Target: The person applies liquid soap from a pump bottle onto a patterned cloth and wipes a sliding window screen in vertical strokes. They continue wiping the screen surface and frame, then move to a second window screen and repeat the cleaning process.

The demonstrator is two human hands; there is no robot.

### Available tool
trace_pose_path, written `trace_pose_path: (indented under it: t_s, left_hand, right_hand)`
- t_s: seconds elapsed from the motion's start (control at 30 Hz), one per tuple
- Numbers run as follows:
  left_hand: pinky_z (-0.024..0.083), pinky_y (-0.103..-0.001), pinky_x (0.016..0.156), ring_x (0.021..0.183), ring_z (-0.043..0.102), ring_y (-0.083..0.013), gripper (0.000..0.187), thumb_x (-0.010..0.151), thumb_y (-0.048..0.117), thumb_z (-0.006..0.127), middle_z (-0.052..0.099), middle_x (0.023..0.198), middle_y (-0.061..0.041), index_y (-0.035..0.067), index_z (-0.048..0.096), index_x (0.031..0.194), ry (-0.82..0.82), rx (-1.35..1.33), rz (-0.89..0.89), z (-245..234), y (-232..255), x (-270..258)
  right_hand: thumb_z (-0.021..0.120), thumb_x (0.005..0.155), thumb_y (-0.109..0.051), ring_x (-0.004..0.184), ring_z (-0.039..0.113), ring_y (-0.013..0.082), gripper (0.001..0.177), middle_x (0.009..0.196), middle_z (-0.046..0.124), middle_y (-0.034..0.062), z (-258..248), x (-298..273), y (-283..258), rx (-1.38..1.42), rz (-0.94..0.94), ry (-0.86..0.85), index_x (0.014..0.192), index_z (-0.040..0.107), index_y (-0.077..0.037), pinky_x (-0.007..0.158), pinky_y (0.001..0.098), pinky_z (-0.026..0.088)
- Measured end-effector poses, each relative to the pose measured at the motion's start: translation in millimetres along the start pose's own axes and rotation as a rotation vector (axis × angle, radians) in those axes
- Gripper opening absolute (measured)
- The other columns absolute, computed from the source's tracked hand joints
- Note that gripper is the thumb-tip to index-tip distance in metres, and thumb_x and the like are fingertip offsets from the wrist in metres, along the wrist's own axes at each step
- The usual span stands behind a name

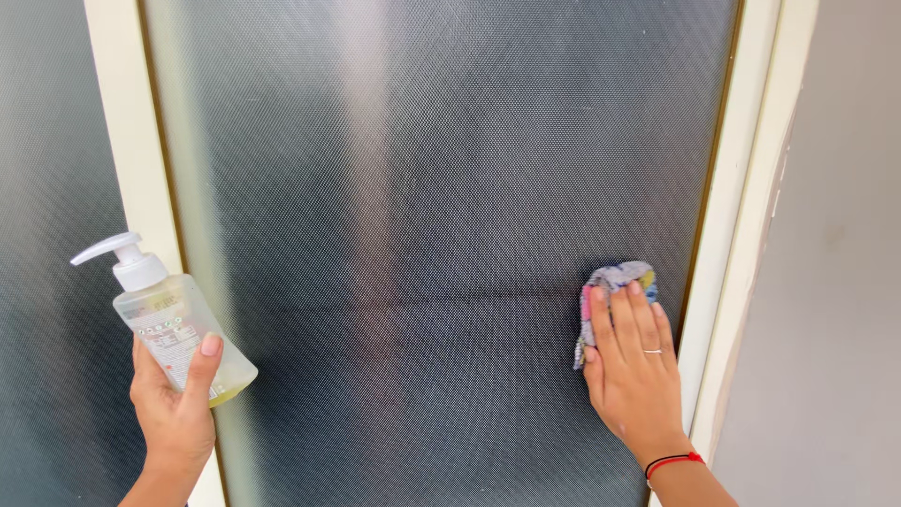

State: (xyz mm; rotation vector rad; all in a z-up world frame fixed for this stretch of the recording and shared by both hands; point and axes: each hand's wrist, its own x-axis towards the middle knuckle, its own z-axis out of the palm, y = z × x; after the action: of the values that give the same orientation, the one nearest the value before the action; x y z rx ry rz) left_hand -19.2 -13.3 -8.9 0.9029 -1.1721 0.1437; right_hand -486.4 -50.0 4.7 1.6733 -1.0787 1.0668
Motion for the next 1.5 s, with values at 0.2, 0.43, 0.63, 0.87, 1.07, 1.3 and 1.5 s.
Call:
trace_pose_path:
  t_s: [0.2, 0.43, 0.63, 0.87, 1.07, 1.3, 1.5]
  left_hand:
    - [0.046, -0.032, 0.099, 0.111, 0.059, -0.0141, 0.052, 0.102, 0.035, 0.066, 0.063, 0.122, -0.007, 0.0, 0.053, 0.138, -0.02, -0.18, -0.126, -7, -9, 0]
    - [0.046, -0.031, 0.101, 0.113, 0.059, -0.0127, 0.051, 0.098, 0.029, 0.069, 0.063, 0.124, -0.005, 0.002, 0.053, 0.138, -0.078, -0.3, -0.177, -13, -10, 4]
    - [0.046, -0.031, 0.099, 0.11, 0.059, -0.0119, 0.05, 0.094, 0.023, 0.068, 0.065, 0.122, -0.004, 0.005, 0.055, 0.138, -0.187, -0.356, -0.231, -26, -10, 7]
    - [0.046, -0.032, 0.098, 0.11, 0.06, -0.0135, 0.048, 0.089, 0.018, 0.068, 0.066, 0.12, -0.003, 0.006, 0.057, 0.134, -0.209, -0.531, -0.367, -36, -17, 10]
    - [0.049, -0.033, 0.093, 0.105, 0.063, -0.0138, 0.048, 0.087, 0.018, 0.07, 0.068, 0.116, -0.004, 0.006, 0.058, 0.132, -0.239, -0.527, -0.401, -36, -18, 8]
    - [0.049, -0.032, 0.091, 0.102, 0.063, -0.0138, 0.046, 0.086, 0.016, 0.07, 0.068, 0.112, -0.005, 0.005, 0.06, 0.129, -0.27, -0.525, -0.367, -38, -18, 8]
    - [0.051, -0.032, 0.092, 0.102, 0.065, -0.0143, 0.049, 0.084, 0.022, 0.07, 0.069, 0.112, -0.005, 0.005, 0.061, 0.129, -0.289, -0.513, -0.376, -36, -11, 7]
  right_hand:
    - [0.044, 0.098, -0.017, 0.152, 0.03, 0.0412, 0.061, 0.157, 0.038, 0.0235, 2, -19, 4, 0.023, 0.19, 0.055, 0.156, 0.039, 0.002, 0.126, 0.0543, 0.025]
    - [0.035, 0.105, -0.018, 0.155, 0.021, 0.047, 0.06, 0.165, 0.029, 0.0296, 16, -29, -24, 0.11, 0.327, 0.14, 0.159, 0.031, 0.01, 0.126, 0.0588, 0.019]
    - [0.036, 0.106, -0.017, 0.155, 0.022, 0.0462, 0.059, 0.164, 0.031, 0.0286, 27, -30, -59, 0.072, 0.353, 0.159, 0.159, 0.033, 0.008, 0.125, 0.0617, 0.02]
    - [0.039, 0.104, -0.018, 0.154, 0.027, 0.0448, 0.058, 0.16, 0.038, 0.0262, 35, -28, -101, 0.075, 0.302, 0.157, 0.157, 0.038, 0.008, 0.123, 0.0617, 0.024]
    - [0.043, 0.101, -0.019, 0.15, 0.03, 0.0449, 0.057, 0.154, 0.043, 0.0262, 39, -18, -138, 0.079, 0.209, 0.125, 0.152, 0.043, 0.007, 0.122, 0.0613, 0.027]
    - [0.046, 0.099, -0.02, 0.148, 0.032, 0.0423, 0.057, 0.15, 0.046, 0.0233, 44, -6, -185, 0.108, 0.129, 0.09, 0.15, 0.047, 0.004, 0.122, 0.0581, 0.029]
    - [0.048, 0.096, -0.023, 0.147, 0.033, 0.0377, 0.057, 0.147, 0.048, 0.0194, 51, 0, -216, 0.13, 0.057, 0.056, 0.149, 0.049, -0.001, 0.119, 0.0564, 0.029]
